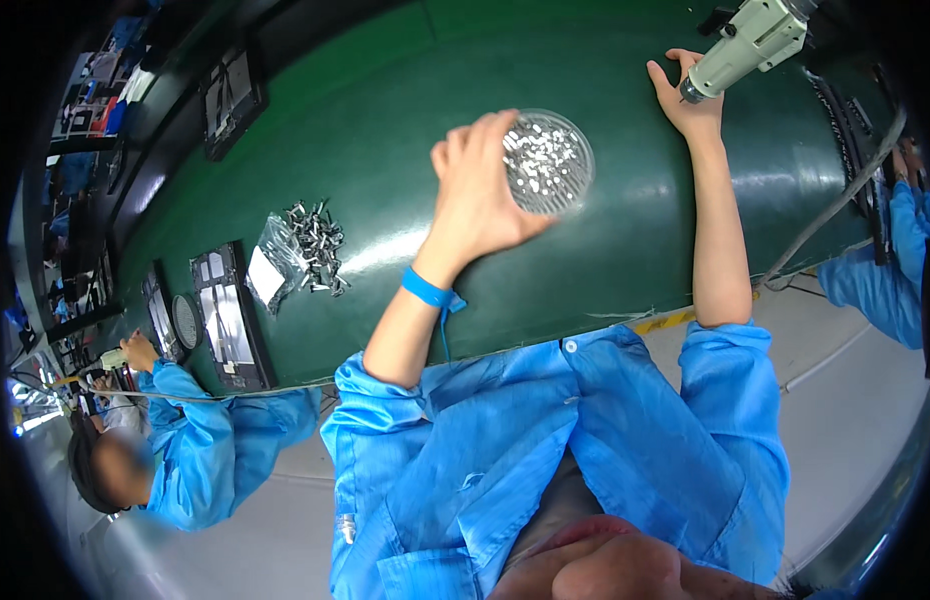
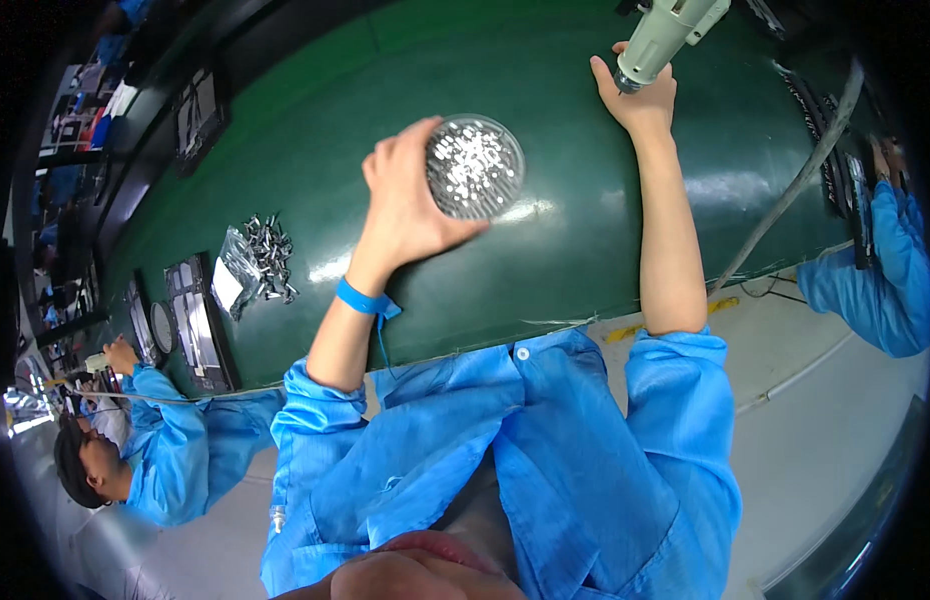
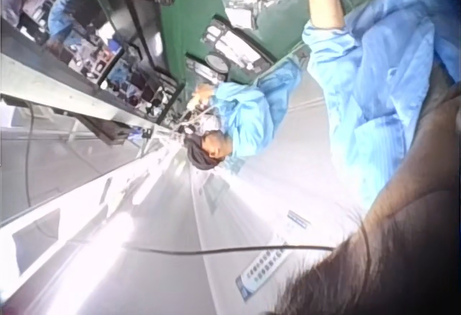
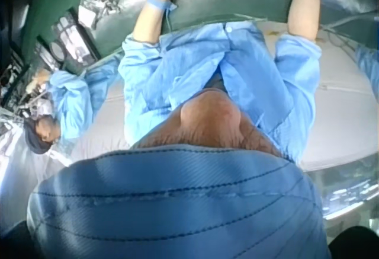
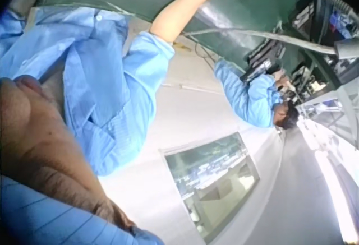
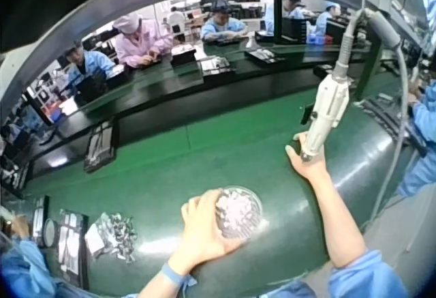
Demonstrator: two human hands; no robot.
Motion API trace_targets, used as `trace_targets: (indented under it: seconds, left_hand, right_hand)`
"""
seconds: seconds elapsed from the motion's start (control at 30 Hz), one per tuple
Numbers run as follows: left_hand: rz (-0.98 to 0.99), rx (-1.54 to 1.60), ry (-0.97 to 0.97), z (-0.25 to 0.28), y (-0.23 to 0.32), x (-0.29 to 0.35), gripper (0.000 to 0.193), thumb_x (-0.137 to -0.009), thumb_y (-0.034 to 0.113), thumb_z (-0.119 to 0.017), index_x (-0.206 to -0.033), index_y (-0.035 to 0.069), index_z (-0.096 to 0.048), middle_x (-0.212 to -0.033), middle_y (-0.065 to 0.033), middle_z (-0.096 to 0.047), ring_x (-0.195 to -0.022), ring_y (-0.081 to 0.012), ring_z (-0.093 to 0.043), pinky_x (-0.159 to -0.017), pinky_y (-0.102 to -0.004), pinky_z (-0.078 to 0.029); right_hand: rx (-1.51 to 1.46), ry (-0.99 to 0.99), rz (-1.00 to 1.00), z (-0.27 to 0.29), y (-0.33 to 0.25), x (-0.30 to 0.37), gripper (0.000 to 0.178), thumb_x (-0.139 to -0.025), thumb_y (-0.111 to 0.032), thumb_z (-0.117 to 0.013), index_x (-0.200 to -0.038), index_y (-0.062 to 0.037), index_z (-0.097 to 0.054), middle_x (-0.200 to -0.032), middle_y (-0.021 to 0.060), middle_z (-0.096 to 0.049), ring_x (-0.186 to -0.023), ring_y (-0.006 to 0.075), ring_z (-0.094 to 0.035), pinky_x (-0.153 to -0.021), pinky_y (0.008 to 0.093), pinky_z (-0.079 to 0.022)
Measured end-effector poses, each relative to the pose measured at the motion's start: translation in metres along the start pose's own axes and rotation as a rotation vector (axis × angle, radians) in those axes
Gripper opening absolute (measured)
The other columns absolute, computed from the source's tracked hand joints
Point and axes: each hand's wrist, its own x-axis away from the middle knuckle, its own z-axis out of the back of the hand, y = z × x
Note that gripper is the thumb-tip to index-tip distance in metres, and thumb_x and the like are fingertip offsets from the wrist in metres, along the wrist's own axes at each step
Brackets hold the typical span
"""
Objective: Using an electric screwdriver to fasten components into tablet or monitor frames on an industrial assembly line.
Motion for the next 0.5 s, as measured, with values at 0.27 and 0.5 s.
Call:
trace_targets:
  seconds: [0.27,0.5]
  left_hand:
    - [0.025,0.000,-0.029,-0.001,0.006,0.002,0.099,-0.043,0.031,-0.086,-0.127,0.003,-0.043,-0.120,-0.0154,-0.051,-0.112,-0.0353,-0.044,-0.100,-0.0466,-0.028]
    - [0.010,-0.024,-0.004,-0.001,0.002,0.002,0.098,-0.044,0.035,-0.085,-0.129,0.007,-0.045,-0.119,-0.0155,-0.051,-0.114,-0.0351,-0.043,-0.099,-0.0473,-0.029]
  right_hand:
    - [0.147,-0.018,0.037,-0.006,0.002,-0.002,0.038,-0.079,-0.041,-0.070,-0.099,-0.0098,-0.062,-0.091,0.0080,-0.066,-0.082,0.0290,-0.064,-0.074,0.0387,-0.051]
    - [0.137,0.035,0.047,-0.017,0.019,0.000,0.038,-0.078,-0.041,-0.071,-0.099,-0.0114,-0.063,-0.092,0.0088,-0.065,-0.084,0.0297,-0.063,-0.075,0.0408,-0.051]
